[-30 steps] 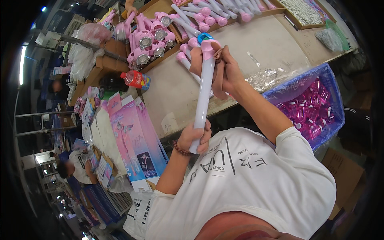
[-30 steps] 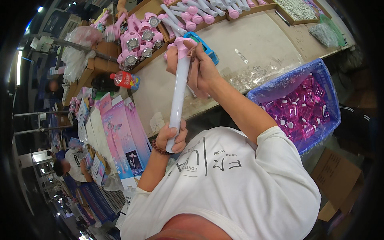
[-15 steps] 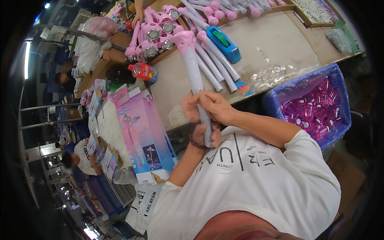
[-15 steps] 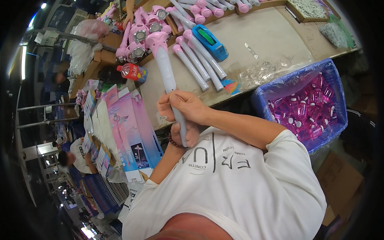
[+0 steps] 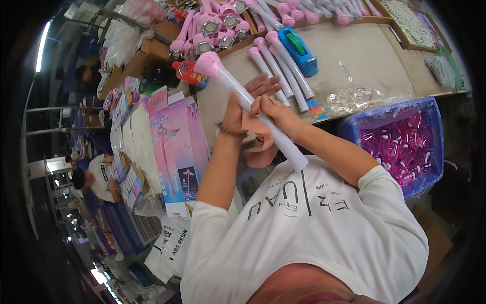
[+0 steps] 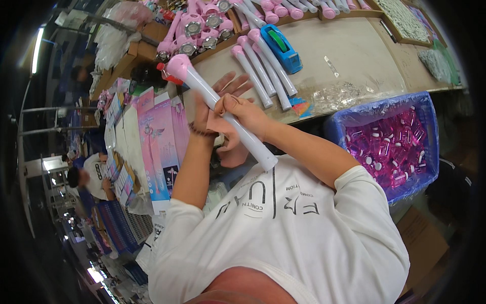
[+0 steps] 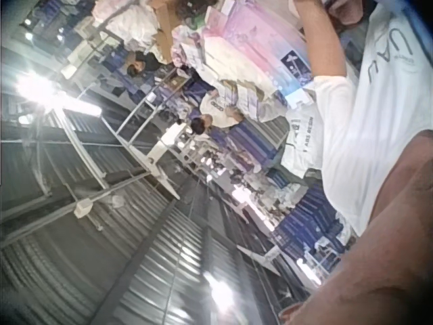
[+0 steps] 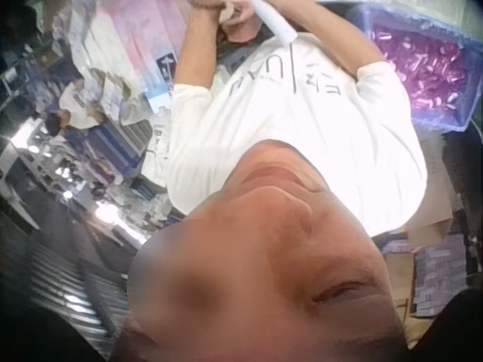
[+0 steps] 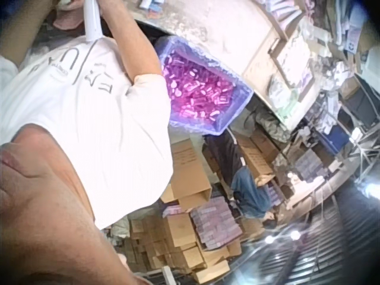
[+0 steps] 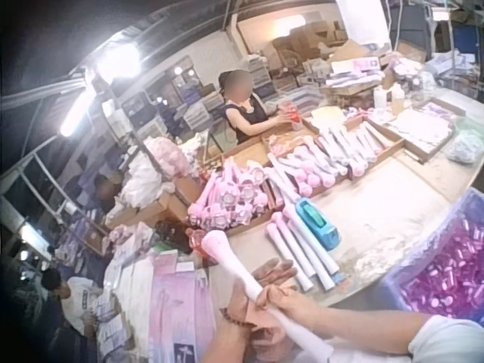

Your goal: The person assembles pink and white batons by inserting pink heads into white handles, then wipes each assembled baton with a cloth. The person handles the batons one at a time and places them on the table after wiping.

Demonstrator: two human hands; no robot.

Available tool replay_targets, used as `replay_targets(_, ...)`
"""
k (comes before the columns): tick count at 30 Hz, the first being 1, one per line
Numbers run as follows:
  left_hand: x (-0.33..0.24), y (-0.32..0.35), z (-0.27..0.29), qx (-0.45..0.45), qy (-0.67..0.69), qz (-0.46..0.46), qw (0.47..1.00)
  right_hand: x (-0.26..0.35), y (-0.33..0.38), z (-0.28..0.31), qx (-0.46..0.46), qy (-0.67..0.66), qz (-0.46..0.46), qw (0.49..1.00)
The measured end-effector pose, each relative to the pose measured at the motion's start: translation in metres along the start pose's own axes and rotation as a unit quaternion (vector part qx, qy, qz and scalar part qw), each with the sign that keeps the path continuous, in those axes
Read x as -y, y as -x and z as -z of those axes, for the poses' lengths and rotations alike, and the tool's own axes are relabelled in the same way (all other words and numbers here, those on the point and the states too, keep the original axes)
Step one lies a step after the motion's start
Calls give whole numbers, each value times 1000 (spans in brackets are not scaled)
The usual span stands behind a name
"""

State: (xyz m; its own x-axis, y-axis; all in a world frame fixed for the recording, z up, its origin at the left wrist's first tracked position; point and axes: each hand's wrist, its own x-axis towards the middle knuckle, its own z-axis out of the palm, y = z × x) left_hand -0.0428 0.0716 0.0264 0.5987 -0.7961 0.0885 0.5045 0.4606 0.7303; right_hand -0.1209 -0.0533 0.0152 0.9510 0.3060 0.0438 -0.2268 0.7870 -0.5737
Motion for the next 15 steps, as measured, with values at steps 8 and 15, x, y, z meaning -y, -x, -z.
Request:
replay_targets(8, -50, -24, -4, -256, 9, -99, 961, 15, 47, 25, 45, -30, -67, 996)
replay_targets(15, -56, -16, -20, -137, 4, -120, 983, 25, 50, 29, -108, -99, -59, 987)
